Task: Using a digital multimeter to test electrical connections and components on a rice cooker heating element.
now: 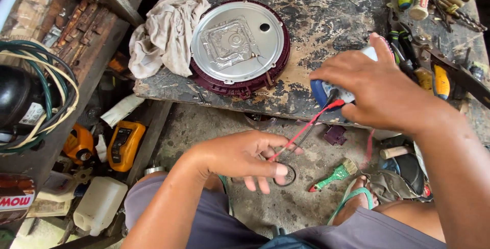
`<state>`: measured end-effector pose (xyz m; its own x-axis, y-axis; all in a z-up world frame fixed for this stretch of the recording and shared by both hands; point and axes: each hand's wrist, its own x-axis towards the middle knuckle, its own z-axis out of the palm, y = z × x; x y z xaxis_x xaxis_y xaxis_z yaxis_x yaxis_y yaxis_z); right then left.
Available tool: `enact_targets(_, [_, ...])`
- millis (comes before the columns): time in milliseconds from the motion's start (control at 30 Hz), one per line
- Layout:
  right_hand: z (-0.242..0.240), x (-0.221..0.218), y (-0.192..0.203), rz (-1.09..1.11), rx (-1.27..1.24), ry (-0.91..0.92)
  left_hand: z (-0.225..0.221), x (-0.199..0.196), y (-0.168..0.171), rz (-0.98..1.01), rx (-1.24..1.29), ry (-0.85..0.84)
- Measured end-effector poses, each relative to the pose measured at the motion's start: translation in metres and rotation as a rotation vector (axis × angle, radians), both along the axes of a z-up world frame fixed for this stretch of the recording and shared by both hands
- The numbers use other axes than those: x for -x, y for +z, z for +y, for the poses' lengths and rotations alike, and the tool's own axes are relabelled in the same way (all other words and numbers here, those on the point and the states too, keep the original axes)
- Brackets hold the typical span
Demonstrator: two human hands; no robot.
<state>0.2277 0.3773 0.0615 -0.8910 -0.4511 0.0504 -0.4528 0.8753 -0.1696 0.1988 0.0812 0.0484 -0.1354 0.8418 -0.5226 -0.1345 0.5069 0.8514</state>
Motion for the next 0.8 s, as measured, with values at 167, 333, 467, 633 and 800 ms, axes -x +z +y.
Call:
enact_targets(167, [-0.009,0.026,-0.04,0.036,-0.24,0.032,0.002,-0.001,-0.01,0.108,0.185,-0.064])
enact_targets(333, [-0.018,0.034,-0.045,-0.14,-0.35,0.001,0.011,-0.002,-0.049,0.49,0.065,-0.102])
enact_targets(467, [-0.003,0.031,-0.055,-0.041,-0.373,0.016,0.023,-0.003,-0.07,0.571,0.208,-0.031])
enact_targets(633, [0.021,0.018,-0.079,0.165,-0.306,-0.038,0.034,-0.012,-0.092,0.335,0.065,0.147])
enact_targets(800, [0.021,-0.014,-0.064,0.301,-0.164,-0.184,0.04,-0.021,-0.124,0.356,-0.097,0.209])
